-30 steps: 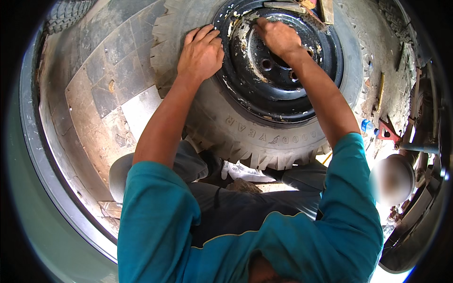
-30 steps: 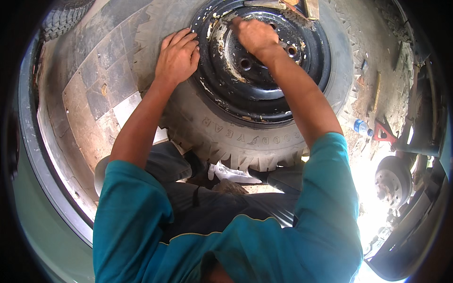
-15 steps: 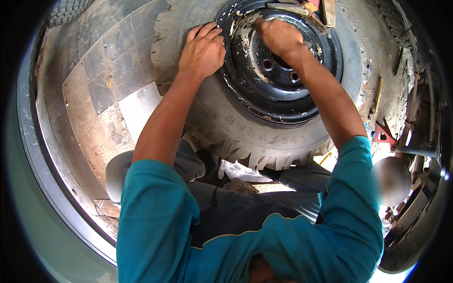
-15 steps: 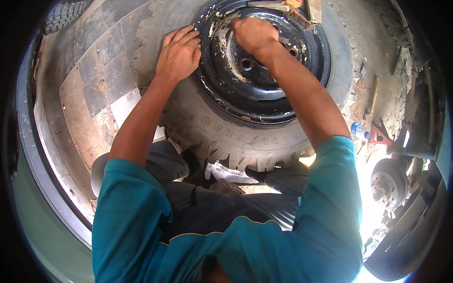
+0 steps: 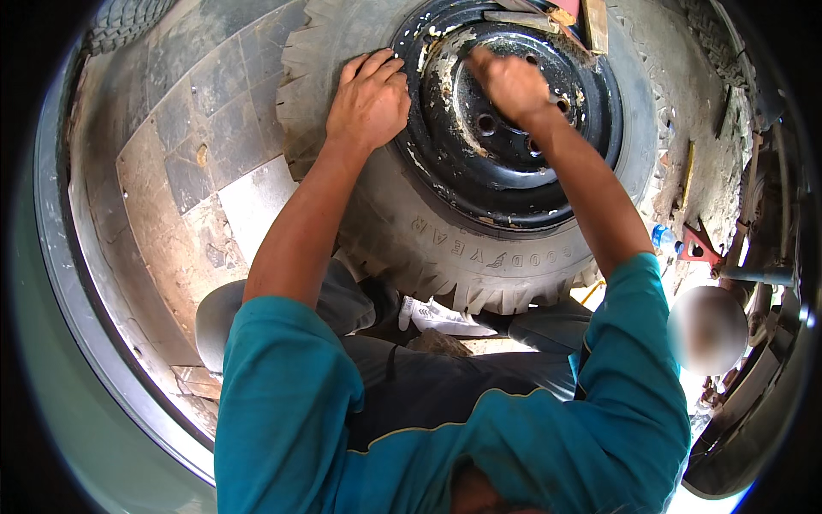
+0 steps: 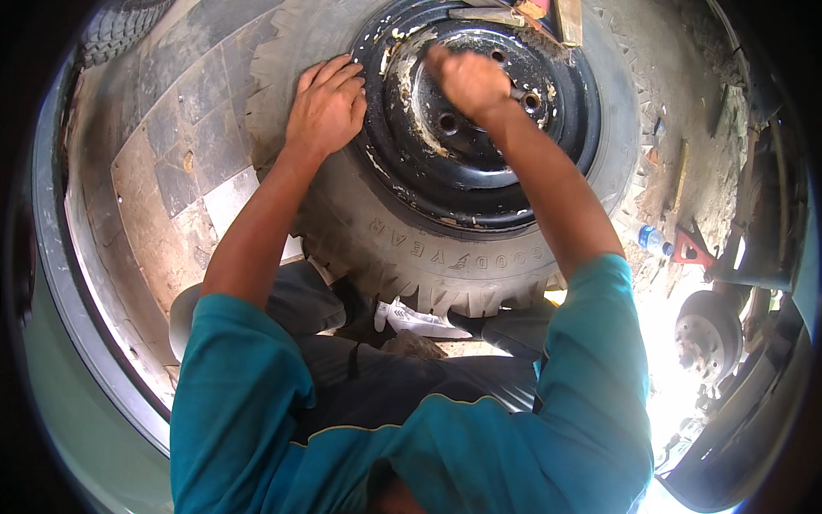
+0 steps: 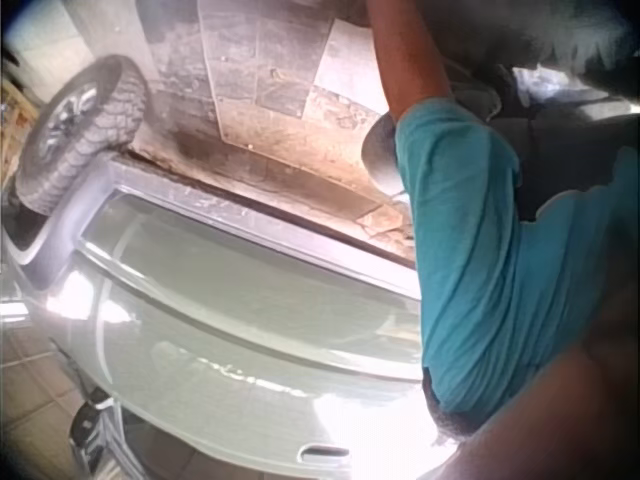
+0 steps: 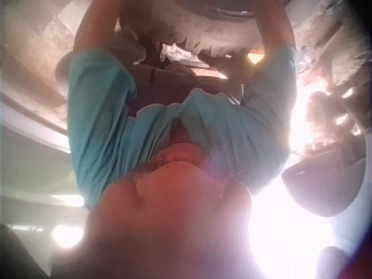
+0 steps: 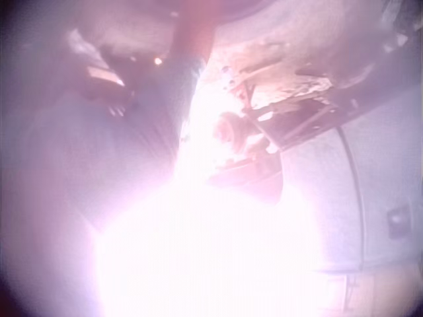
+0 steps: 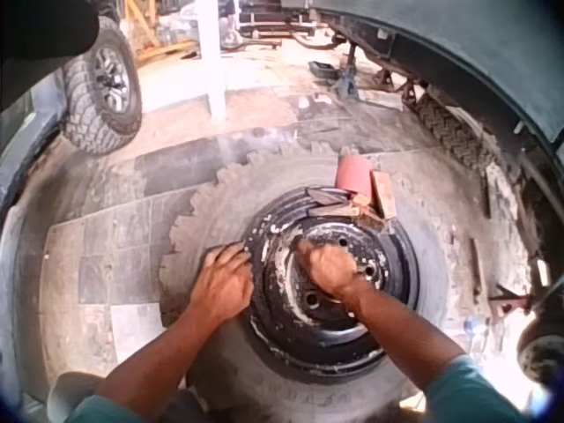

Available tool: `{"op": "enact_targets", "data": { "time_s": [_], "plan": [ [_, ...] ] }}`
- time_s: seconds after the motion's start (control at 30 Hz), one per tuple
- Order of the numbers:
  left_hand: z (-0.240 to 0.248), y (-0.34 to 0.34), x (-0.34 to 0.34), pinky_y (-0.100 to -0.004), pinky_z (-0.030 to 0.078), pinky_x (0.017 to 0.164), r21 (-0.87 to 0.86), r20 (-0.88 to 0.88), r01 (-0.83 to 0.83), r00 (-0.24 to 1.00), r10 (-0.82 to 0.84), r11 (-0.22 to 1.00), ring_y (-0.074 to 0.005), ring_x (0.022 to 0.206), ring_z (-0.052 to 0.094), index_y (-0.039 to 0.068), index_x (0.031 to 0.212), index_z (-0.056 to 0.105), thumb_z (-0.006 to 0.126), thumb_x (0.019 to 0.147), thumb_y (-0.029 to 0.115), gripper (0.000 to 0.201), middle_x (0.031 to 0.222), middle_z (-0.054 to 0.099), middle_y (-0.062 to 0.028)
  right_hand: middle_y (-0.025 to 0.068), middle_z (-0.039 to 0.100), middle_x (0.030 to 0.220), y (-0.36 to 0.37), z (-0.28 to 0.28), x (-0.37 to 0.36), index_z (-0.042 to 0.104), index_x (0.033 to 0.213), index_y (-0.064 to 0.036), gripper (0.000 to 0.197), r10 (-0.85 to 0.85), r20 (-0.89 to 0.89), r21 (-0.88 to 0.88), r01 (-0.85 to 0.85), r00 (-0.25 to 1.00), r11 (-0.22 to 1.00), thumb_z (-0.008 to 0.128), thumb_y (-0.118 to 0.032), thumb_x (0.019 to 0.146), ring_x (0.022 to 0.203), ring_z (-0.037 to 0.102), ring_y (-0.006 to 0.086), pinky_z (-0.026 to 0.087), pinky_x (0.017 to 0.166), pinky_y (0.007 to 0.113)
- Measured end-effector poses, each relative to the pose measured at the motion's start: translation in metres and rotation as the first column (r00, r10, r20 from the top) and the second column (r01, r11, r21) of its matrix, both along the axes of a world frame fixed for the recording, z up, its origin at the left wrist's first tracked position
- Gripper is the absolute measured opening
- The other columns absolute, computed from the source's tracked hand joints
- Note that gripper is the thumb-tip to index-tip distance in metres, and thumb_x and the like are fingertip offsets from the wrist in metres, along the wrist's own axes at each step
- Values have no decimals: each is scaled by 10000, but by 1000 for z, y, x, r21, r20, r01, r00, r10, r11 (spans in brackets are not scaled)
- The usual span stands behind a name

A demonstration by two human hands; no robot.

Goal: The person scrapes debris and residue from the inner rim of a large tire using a small metal tool. They work around the bolt holes and the central hub area, then briefly handle a piece of cardboard on the ground.

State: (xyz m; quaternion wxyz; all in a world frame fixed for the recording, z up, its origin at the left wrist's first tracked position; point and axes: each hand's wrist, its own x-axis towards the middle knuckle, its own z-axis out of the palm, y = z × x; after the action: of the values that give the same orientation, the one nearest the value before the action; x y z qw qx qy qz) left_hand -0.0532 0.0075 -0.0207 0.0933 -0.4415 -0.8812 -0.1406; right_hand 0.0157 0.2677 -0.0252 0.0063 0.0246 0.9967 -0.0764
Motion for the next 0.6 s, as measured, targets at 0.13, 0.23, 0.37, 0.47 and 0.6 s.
{"op": "enact_targets", "data": {
  "time_s": [0.13, 0.23, 0.37, 0.47, 0.6],
  "plan": [
    [-1, 1, 0, -452, 358, 1218, -16, 2, 4, 1000, -4, 1000, -228, 1422, 555, 31, 1106, 806, 638, 973, 189, 267, 1349, 738, -77, 227, 730, 757, -7, -23, 15, 603, 1085, -127, 343, 104, -61, -41, -107, 993, 993, 498, -451, 1121, 700, 736, 455, 592, 608, 564],
    [-1, 2, 0, -451, 360, 1216, -24, -6, 2, 1000, -2, 1000, -229, 1422, 555, 33, 1109, 806, 640, 972, 189, 266, 1347, 737, -78, 220, 722, 732, -2, -25, 9, 583, 1096, -137, 318, 78, -91, 0, -78, 993, 997, 496, -441, 1125, 668, 730, 443, 585, 584, 551],
    [0, 1, 0, -445, 359, 1216, -27, -1, 1, 1000, -1, 1000, -225, 1421, 555, 36, 1112, 805, 643, 971, 189, 264, 1349, 735, -76, 216, 704, 692, 3, -22, 2, 563, 1050, -133, 308, 39, -115, -7, -41, 993, 999, 520, -430, 1119, 626, 721, 417, 567, 536, 537],
    [1, 3, -1, -443, 358, 1215, -26, -4, 1, 1000, -1, 1000, -223, 1422, 554, 36, 1114, 805, 644, 971, 188, 263, 1353, 733, -73, 189, 721, 722, -6, -25, 27, 570, 1060, -128, 293, 220, -205, -22, -230, 954, 973, 532, -414, 1112, 620, 718, 403, 561, 533, 527],
    [0, 3, -1, -445, 357, 1216, -23, -5, 2, 1000, -2, 1000, -222, 1423, 552, 36, 1116, 804, 644, 972, 186, 263, 1354, 733, -70, 190, 732, 739, 5, -33, 17, 583, 1070, -120, 296, 98, -153, 8, -98, 983, 995, 534, -409, 1112, 644, 734, 393, 579, 551, 511]
  ]
}}
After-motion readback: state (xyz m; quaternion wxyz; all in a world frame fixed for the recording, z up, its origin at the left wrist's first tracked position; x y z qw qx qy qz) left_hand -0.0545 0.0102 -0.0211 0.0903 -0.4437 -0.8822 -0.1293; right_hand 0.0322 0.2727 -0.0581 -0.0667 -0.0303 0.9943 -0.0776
